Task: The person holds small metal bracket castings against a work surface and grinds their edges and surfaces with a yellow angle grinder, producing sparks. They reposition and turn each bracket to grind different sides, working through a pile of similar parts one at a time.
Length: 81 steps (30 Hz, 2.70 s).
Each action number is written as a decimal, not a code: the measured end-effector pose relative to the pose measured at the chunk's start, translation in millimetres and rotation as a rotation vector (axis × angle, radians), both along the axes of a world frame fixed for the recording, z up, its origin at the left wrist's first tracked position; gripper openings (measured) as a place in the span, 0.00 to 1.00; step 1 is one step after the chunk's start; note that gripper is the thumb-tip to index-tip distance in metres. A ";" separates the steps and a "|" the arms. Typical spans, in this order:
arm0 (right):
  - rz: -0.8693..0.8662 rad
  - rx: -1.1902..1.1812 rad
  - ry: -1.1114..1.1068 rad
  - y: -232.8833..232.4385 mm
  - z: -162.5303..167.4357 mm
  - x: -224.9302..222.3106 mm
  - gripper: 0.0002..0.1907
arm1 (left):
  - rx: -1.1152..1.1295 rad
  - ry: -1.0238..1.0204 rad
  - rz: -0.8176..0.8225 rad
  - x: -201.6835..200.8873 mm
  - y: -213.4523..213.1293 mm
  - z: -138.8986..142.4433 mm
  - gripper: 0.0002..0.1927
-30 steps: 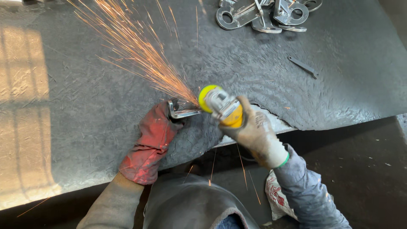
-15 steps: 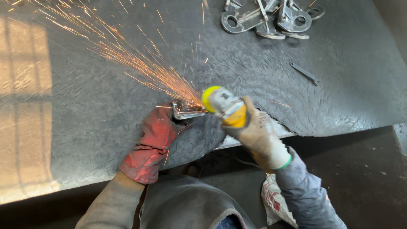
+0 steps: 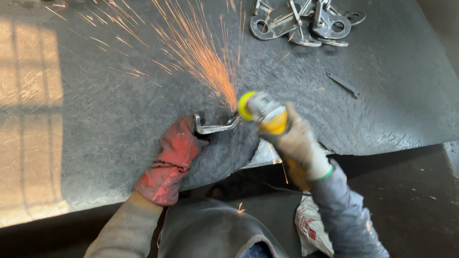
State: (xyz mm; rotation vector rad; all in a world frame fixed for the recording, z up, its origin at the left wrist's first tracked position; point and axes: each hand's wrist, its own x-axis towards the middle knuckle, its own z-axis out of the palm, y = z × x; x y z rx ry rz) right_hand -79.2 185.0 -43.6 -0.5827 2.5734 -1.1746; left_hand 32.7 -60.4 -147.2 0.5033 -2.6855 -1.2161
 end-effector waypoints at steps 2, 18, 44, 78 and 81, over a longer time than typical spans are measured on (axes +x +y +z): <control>-0.056 0.220 0.010 6.4 0.3 -13.1 0.32 | -0.020 0.057 0.001 1.9 1.4 4.4 0.28; 0.092 0.493 -0.165 -17.8 55.0 27.0 0.30 | -0.069 0.250 0.023 17.5 -8.8 10.7 0.23; 0.264 0.581 -0.163 -47.0 83.6 24.0 0.29 | -0.135 0.251 -0.017 24.8 -15.9 7.6 0.13; 0.474 0.362 -0.056 -74.3 62.2 59.6 0.31 | -0.206 0.220 0.049 21.2 -15.2 3.9 0.02; 0.451 0.347 -0.092 -71.5 63.2 60.0 0.29 | -0.366 0.349 0.066 19.8 -14.4 4.4 0.05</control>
